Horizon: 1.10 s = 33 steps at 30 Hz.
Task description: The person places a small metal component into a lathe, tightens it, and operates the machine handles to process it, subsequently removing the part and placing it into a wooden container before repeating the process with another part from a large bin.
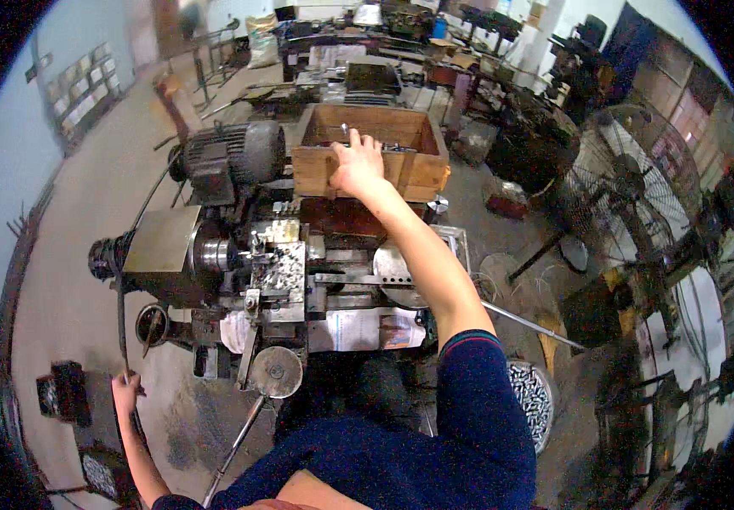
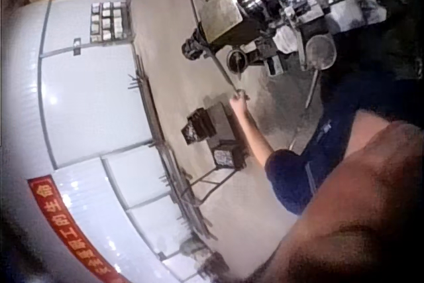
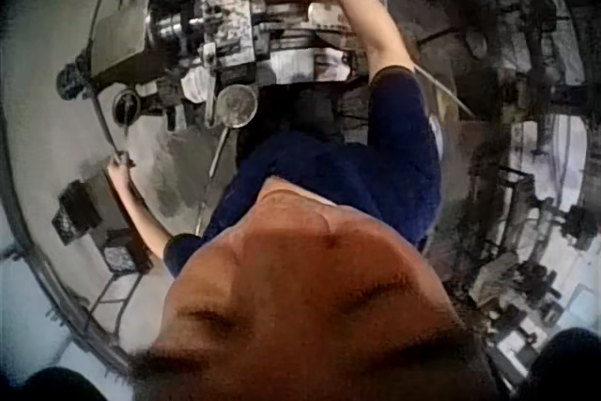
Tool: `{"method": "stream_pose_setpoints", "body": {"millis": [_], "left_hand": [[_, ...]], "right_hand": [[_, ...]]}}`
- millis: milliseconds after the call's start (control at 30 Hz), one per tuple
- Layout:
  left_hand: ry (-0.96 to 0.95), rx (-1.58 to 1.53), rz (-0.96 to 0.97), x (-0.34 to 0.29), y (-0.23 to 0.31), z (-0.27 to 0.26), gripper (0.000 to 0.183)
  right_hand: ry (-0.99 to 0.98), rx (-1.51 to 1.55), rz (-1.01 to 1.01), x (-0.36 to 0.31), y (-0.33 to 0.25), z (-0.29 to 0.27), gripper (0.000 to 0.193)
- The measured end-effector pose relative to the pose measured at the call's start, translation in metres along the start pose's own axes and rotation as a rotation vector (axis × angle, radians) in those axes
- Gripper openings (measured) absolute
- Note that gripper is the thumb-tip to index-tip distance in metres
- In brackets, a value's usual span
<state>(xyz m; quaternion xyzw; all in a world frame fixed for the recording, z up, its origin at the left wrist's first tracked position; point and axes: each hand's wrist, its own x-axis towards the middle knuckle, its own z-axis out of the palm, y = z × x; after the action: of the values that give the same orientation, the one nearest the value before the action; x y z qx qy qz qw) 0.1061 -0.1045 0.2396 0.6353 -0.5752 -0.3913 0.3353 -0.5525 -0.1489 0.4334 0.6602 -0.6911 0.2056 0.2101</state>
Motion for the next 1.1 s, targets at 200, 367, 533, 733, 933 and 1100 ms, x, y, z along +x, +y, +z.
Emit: {"method": "stream_pose_setpoints", "body": {"millis": [200, 367, 533, 733, 933, 1100], "left_hand": [[0.069, 0.026, 0.076, -0.001, -0.012, -0.009, 0.028], [0.095, -0.055, -0.169, -0.005, -0.008, -0.002, 0.026], [0.172, 0.236, -0.191, -0.057, 0.060, 0.037, 0.028], [0.162, 0.381, -0.154, -0.081, 0.120, 0.077, 0.031], [0.173, 0.449, -0.139, -0.132, 0.180, 0.098, 0.036], [0.177, 0.448, -0.153, -0.089, 0.124, 0.068, 0.040]], "right_hand": [[-0.023, 0.384, 0.017, -0.121, 0.012, -0.011, 0.046], [-0.137, 0.525, 0.481, -0.297, 0.048, -0.031, 0.037], [-0.177, 0.403, 1.159, -0.488, 0.095, -0.071, 0.035], [-0.510, -0.180, 1.415, -0.620, 0.151, -0.079, 0.022], [-0.893, -0.215, 1.234, -0.599, 0.188, -0.049, 0.039], [-1.006, -0.209, 1.207, -0.582, 0.196, -0.045, 0.041]]}}
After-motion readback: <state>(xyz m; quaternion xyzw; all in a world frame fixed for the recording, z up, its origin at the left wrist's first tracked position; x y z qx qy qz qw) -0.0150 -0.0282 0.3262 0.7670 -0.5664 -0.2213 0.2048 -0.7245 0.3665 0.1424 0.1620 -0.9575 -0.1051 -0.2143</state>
